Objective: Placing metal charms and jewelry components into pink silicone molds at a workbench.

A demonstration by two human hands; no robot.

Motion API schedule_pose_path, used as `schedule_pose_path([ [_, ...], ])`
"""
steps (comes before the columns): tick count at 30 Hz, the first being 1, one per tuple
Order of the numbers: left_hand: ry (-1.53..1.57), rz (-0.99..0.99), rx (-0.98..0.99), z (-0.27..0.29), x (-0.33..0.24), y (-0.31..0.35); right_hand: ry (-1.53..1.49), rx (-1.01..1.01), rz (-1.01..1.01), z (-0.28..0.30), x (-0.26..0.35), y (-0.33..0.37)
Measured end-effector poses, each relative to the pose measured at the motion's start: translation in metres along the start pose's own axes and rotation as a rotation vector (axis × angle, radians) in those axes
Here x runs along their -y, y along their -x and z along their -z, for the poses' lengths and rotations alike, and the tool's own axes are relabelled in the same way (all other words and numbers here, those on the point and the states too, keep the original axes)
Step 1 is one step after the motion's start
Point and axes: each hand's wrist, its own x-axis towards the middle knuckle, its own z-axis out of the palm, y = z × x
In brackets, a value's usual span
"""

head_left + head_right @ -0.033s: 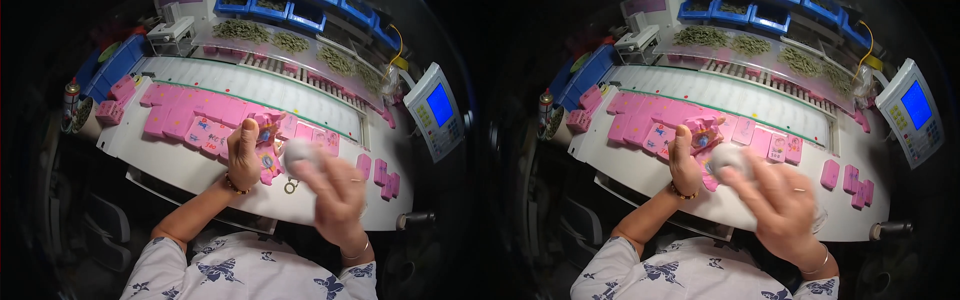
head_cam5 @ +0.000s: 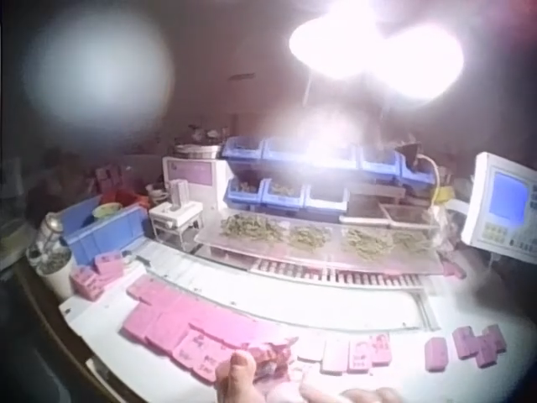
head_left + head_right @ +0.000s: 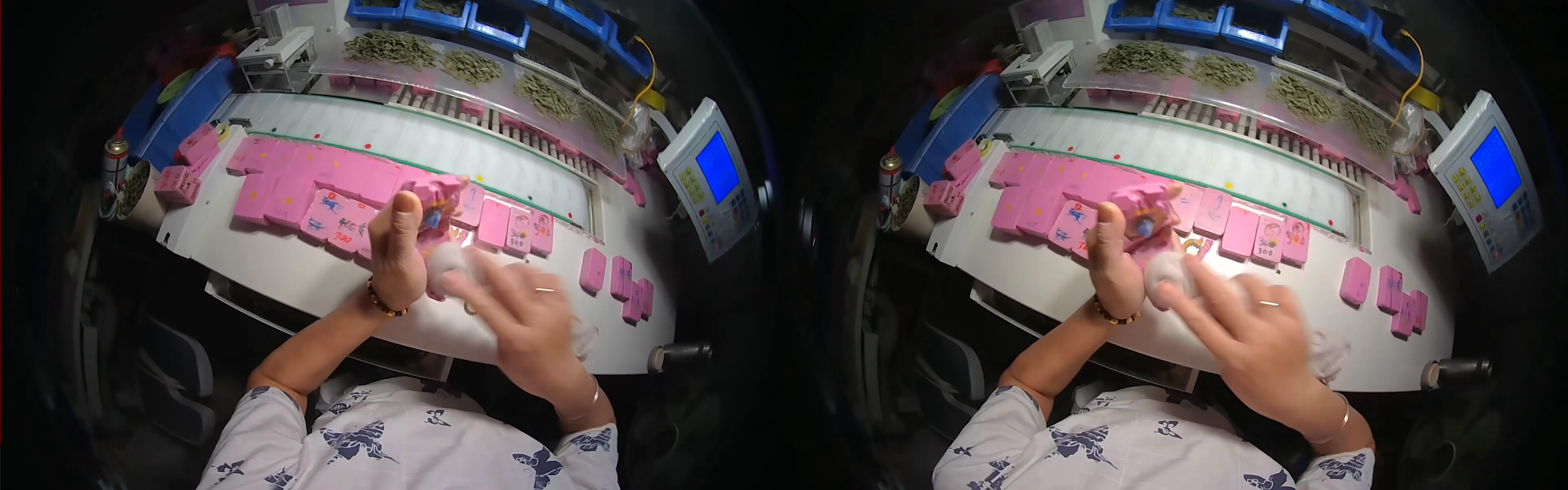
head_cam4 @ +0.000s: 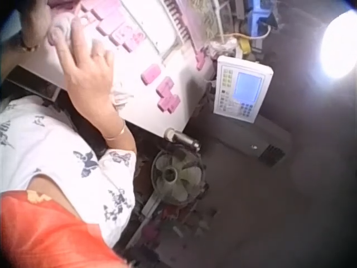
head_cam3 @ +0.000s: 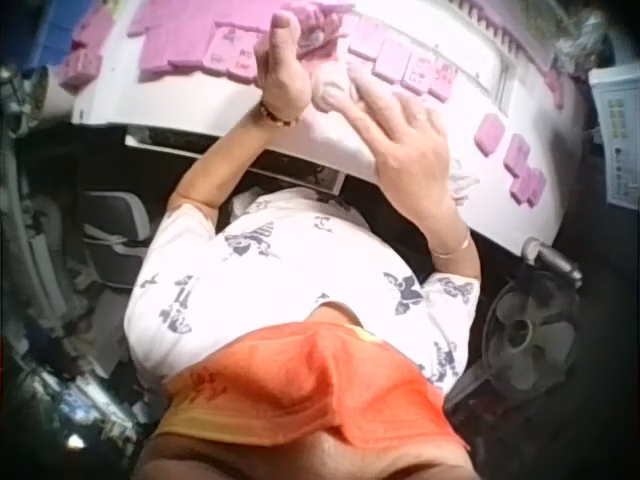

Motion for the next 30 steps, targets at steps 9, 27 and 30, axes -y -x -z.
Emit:
schedule_pose_path([
  [9, 0.152, 0.054, -0.207, 0.034, 0.002, -0.018, 0.039, -0.066, -0.2, -0.01, -0.043, 0.013],
  [27, 0.266, 0.426, -0.152, 0.038, 0.012, 0.0, 0.104, 0.108, -0.276, -0.017, -0.06, 0.014],
  [30, 0.388, 0.523, -0.114, 0.036, 0.014, 0.001, 0.243, 0.098, -0.306, -0.026, -0.075, 0.022],
])
